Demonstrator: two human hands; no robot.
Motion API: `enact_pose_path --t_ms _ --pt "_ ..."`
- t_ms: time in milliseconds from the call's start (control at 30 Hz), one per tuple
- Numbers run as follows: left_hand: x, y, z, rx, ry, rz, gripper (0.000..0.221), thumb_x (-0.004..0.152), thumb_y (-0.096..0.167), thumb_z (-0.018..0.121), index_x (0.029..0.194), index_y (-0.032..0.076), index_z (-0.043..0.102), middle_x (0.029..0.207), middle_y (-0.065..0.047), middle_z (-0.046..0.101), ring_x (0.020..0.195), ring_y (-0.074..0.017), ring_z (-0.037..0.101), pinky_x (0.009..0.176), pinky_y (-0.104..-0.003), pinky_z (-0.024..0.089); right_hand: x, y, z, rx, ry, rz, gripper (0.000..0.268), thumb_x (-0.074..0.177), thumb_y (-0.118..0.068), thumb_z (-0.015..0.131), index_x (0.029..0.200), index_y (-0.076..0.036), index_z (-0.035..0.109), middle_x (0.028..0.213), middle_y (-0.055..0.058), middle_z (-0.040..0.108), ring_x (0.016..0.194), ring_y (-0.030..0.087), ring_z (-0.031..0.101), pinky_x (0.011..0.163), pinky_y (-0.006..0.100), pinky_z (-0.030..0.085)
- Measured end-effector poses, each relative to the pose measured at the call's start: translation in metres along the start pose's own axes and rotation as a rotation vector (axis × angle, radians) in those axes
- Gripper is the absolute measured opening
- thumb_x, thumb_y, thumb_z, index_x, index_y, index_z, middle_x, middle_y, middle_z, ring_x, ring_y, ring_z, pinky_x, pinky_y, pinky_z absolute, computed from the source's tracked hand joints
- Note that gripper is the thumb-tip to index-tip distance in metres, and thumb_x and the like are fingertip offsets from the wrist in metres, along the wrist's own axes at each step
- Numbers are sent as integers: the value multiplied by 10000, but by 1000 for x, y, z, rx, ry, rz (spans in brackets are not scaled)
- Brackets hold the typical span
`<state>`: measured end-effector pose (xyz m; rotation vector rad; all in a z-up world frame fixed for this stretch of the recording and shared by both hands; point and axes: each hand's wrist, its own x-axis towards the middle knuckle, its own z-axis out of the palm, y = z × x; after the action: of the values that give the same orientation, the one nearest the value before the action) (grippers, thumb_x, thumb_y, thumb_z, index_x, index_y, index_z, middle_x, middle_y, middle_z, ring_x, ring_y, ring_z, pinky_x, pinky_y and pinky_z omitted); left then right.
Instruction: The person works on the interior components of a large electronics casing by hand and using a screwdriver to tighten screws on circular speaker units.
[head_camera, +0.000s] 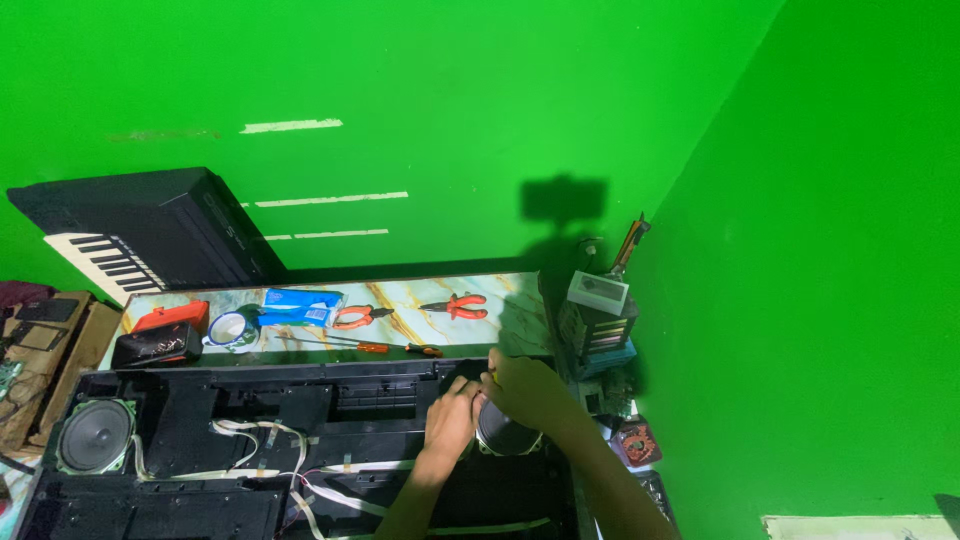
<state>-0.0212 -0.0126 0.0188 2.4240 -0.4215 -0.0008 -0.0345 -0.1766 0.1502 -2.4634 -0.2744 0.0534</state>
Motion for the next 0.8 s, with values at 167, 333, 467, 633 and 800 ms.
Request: enact_pose_path --t_ms 167,333,467,633,800 --pt "1 -3 4 38 8 2 168 970 206 617 1040 76 698 1091 -128 662 874 -413 705 736 -501 573 0 2 3 32 59 -135 237 909 -272 631 1014 -65 580 787 192 675 791 416 684 672 517 515" --pt "2 -11 11 21 24 13 223 918 176 638 1093 47 690 1168 -159 659 875 -411 715 739 -488 588 6 3 5 22 -105 -74 234 888 -251 637 1032 -87 554 796 181 657 785 390 681 697 494 522" --pt "4 -17 17 56 35 7 225 910 190 676 1051 16 691 1227 -191 642 873 -431 708 751 -501 582 1 2 2 36 -51 -338 199 830 -193 651 984 -91 578 871 170 649 838 390 656 715 489 509" --pt "6 -13 16 82 -15 -46 214 908 182 633 1031 16 688 1174 -157 666 868 -431 709 770 -515 571 -6 -13 4 -75 55 -338 194 765 -184 687 916 -90 610 873 153 688 859 397 658 715 503 520" --pt "7 -5 11 83 -70 -90 232 978 224 549 1025 49 694 1161 -159 663 867 -437 703 767 -527 565 -1 -26 6 -180 149 -57 290 826 -314 688 973 -65 710 646 177 684 615 382 709 594 485 559"
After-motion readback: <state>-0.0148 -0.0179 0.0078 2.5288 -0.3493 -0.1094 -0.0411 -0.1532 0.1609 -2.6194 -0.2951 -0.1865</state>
